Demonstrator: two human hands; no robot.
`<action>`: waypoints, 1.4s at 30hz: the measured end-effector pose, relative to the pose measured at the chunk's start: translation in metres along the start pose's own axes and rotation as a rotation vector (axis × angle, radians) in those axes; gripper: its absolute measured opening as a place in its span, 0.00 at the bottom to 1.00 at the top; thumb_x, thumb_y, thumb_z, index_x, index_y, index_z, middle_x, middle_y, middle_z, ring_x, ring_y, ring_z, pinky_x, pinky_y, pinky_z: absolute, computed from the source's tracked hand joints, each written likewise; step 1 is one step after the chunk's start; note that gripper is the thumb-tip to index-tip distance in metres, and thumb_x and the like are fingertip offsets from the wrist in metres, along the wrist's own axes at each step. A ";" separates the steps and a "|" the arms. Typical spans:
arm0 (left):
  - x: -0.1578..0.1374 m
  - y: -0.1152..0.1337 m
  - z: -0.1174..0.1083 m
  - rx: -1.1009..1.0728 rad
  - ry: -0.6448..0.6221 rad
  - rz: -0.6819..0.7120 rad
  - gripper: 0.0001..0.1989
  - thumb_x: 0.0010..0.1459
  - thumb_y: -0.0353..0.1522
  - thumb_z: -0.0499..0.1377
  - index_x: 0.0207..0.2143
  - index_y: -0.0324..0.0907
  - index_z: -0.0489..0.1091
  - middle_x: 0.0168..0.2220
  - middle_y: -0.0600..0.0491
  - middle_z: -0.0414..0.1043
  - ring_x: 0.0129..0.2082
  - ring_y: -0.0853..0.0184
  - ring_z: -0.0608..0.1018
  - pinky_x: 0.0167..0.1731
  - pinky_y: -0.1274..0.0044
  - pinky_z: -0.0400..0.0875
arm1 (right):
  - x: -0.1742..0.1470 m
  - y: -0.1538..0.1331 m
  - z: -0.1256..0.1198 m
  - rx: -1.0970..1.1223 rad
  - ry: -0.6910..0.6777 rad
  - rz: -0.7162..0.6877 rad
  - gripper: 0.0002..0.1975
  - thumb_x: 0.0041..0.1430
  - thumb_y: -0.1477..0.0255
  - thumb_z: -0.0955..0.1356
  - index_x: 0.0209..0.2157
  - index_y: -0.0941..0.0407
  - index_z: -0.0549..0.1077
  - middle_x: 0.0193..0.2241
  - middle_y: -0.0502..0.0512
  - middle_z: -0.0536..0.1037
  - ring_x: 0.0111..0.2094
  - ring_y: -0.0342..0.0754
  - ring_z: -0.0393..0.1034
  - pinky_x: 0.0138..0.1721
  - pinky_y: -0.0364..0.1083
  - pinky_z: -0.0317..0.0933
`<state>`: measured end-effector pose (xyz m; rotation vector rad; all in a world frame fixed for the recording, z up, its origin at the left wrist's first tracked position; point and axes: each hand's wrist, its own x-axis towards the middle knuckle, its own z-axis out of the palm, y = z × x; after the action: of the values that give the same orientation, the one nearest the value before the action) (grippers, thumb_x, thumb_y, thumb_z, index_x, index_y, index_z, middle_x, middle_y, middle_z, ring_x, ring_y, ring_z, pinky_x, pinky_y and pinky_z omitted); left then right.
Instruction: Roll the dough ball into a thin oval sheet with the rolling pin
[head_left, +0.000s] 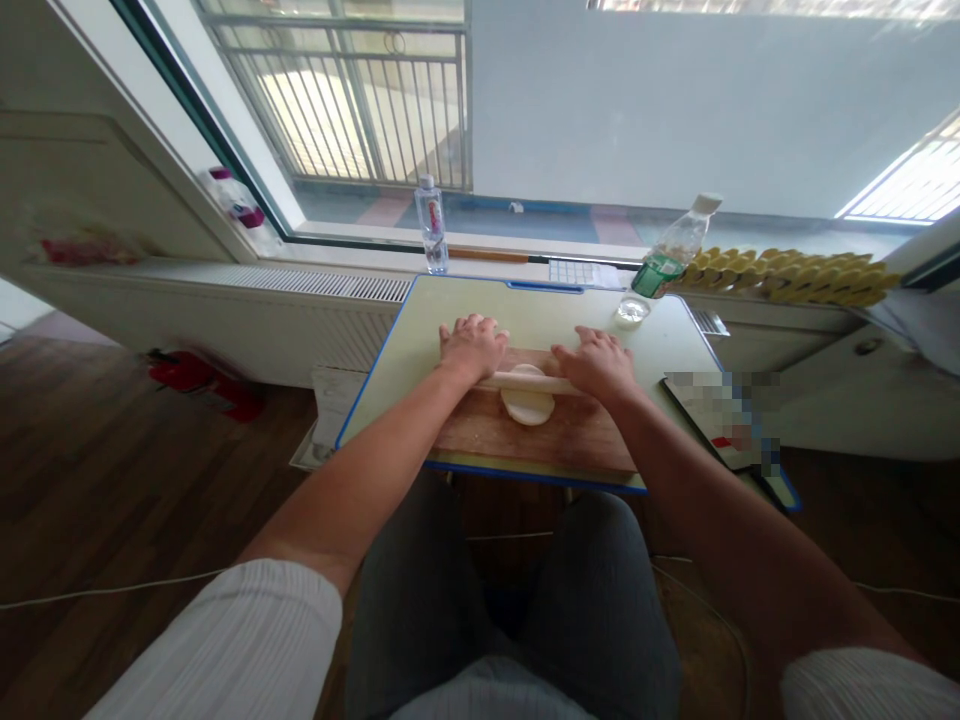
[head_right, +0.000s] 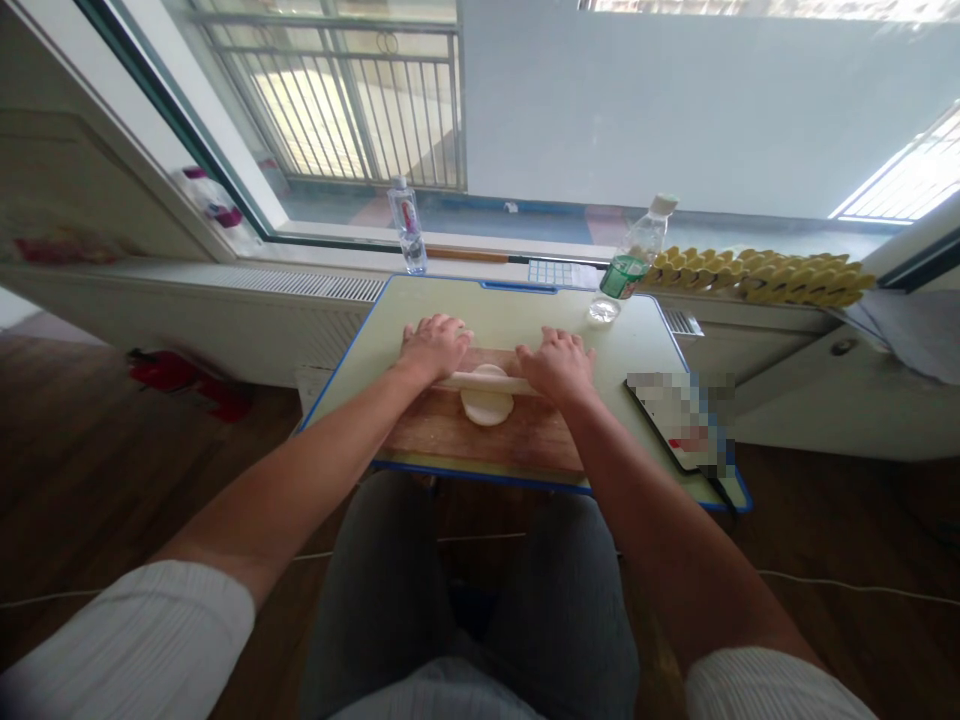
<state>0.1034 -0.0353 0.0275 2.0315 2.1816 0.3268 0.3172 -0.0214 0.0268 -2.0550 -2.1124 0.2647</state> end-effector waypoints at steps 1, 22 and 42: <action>0.001 0.000 0.001 0.003 0.006 -0.002 0.24 0.74 0.46 0.47 0.61 0.50 0.75 0.68 0.45 0.71 0.67 0.48 0.70 0.68 0.50 0.60 | 0.002 0.000 0.000 -0.001 0.001 -0.002 0.37 0.69 0.52 0.62 0.70 0.59 0.67 0.70 0.70 0.69 0.70 0.68 0.61 0.70 0.68 0.54; -0.053 -0.001 0.003 0.019 0.081 0.086 0.22 0.76 0.44 0.47 0.58 0.52 0.77 0.65 0.48 0.74 0.63 0.51 0.73 0.63 0.53 0.65 | -0.048 0.001 -0.001 -0.011 0.028 -0.015 0.35 0.71 0.51 0.59 0.71 0.55 0.69 0.71 0.63 0.70 0.70 0.64 0.62 0.71 0.65 0.54; -0.034 -0.002 0.001 0.008 -0.008 0.050 0.26 0.74 0.46 0.45 0.63 0.53 0.74 0.70 0.46 0.70 0.68 0.49 0.70 0.69 0.46 0.58 | -0.029 0.000 -0.003 -0.001 0.016 -0.006 0.33 0.68 0.52 0.62 0.67 0.54 0.73 0.68 0.66 0.73 0.68 0.66 0.63 0.69 0.66 0.55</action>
<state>0.1039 -0.0687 0.0243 2.0904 2.1337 0.3153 0.3185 -0.0503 0.0296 -2.0435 -2.1099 0.2461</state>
